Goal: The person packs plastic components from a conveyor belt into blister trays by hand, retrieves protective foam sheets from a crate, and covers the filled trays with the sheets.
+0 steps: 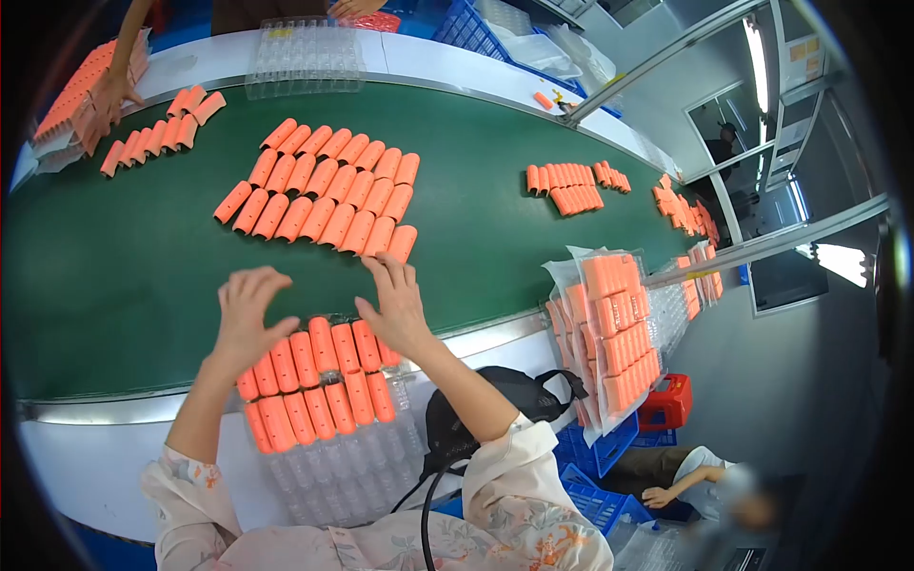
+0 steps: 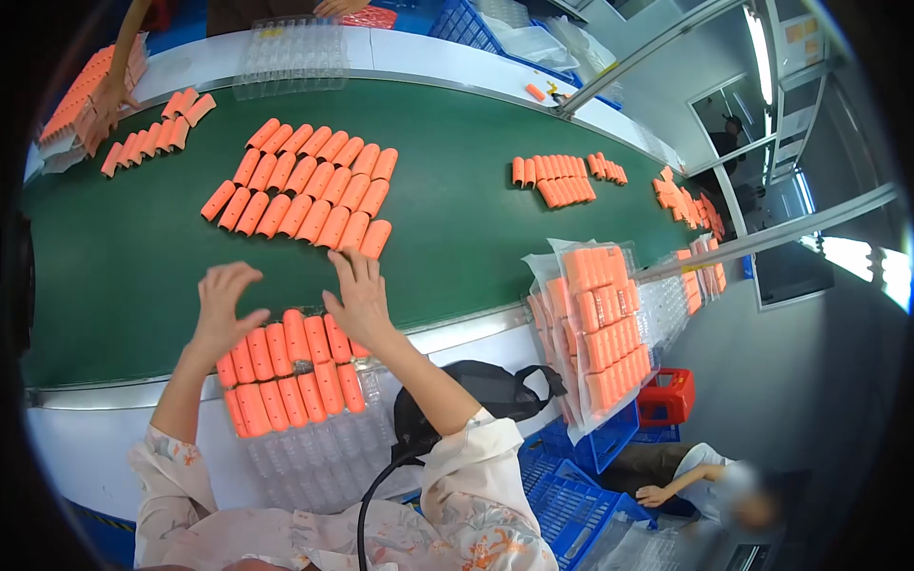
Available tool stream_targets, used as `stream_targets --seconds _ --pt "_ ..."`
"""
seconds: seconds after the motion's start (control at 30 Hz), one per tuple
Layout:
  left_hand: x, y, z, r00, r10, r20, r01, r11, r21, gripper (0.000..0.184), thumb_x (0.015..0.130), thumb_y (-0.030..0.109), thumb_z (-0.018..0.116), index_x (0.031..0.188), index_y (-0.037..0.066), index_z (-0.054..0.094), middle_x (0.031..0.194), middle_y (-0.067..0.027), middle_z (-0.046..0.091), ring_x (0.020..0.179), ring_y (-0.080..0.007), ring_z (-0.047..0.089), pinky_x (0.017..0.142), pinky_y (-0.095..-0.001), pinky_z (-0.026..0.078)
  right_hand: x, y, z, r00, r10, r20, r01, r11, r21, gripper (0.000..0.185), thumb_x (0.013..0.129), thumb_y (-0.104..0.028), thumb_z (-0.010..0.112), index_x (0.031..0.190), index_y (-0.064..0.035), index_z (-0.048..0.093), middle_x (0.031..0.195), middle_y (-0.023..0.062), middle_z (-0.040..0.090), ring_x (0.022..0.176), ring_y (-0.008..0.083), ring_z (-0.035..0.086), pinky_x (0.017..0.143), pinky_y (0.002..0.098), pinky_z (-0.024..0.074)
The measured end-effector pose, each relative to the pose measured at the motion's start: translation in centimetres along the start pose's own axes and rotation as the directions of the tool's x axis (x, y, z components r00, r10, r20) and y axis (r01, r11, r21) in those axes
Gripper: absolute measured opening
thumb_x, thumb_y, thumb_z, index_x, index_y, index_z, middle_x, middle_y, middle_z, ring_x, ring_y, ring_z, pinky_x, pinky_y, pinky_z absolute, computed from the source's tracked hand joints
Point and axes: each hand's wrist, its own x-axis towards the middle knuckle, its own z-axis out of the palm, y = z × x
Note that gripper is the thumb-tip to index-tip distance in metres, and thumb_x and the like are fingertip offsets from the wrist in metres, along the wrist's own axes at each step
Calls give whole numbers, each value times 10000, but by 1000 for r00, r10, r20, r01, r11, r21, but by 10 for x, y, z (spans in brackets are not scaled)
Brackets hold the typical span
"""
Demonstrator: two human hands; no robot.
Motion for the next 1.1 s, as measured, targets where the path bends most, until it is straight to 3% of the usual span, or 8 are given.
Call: stream_targets --seconds 0.07,0.2,0.3,0.4,0.6,0.73,0.87,1.1 --pt "41 -43 -11 990 -96 -99 102 993 59 771 563 114 797 1260 120 468 1302 -73 450 1224 -293 369 993 -438 308 48 14 6 998 6 55 -3 998 -67 720 732 -265 720 1337 -76 380 1334 175 359 1198 348 361 915 484 369" --pt "112 -122 -13 933 -318 166 294 943 156 1156 465 215 876 1438 187 253 1438 -43 287 1323 -307 264 1063 -472 284 123 11 49 977 -42 211 59 995 -75 884 657 -423 774 1382 -165 339 1360 183 310 1253 377 309 930 538 376" --pt "128 -159 11 934 -207 290 171 975 143 1204 446 214 880 1448 209 211 1444 -44 268 1278 -339 355 1038 -466 353 151 -6 85 948 40 314 8 989 -151 1025 579 -567 774 1415 -213 299 1431 163 213 1266 385 293 841 633 388" --pt "127 -134 -1 884 -278 377 292 956 22 1202 457 216 872 1451 227 197 1442 -50 262 1198 -362 456 985 -444 428 160 -18 95 956 -36 292 71 991 -112 1059 552 -542 797 1420 -240 272 1426 152 216 1258 392 290 787 629 397" --pt "122 -127 -4 867 -284 410 284 957 62 1120 460 212 858 1409 166 264 1394 -88 308 1106 -384 515 917 -452 474 168 -31 102 956 8 294 50 981 -187 1019 547 -530 796 1394 -243 309 1338 122 297 1211 369 327 781 625 389" --pt "119 -146 13 928 -246 280 235 969 72 995 492 255 828 1347 138 332 1316 -117 378 1039 -412 538 859 -464 492 172 -41 109 936 88 341 13 958 -285 1010 548 -528 792 1385 -230 310 1302 99 359 1209 338 333 783 635 379" --pt "97 -137 11 968 -156 194 145 987 72 833 525 232 813 1238 107 400 1172 -94 444 979 -348 564 810 -451 498 162 -48 95 924 55 379 8 987 -161 936 536 -444 813 1327 -200 377 1268 104 444 1201 356 375 815 633 401" --pt "-32 15 -36 964 -250 96 247 968 44 807 554 215 802 1241 67 405 1144 -123 441 897 -344 589 702 -423 527 18 -101 8 941 -68 333 88 995 -43 876 497 -314 821 1270 -190 426 1177 64 452 1087 319 421 736 537 431"
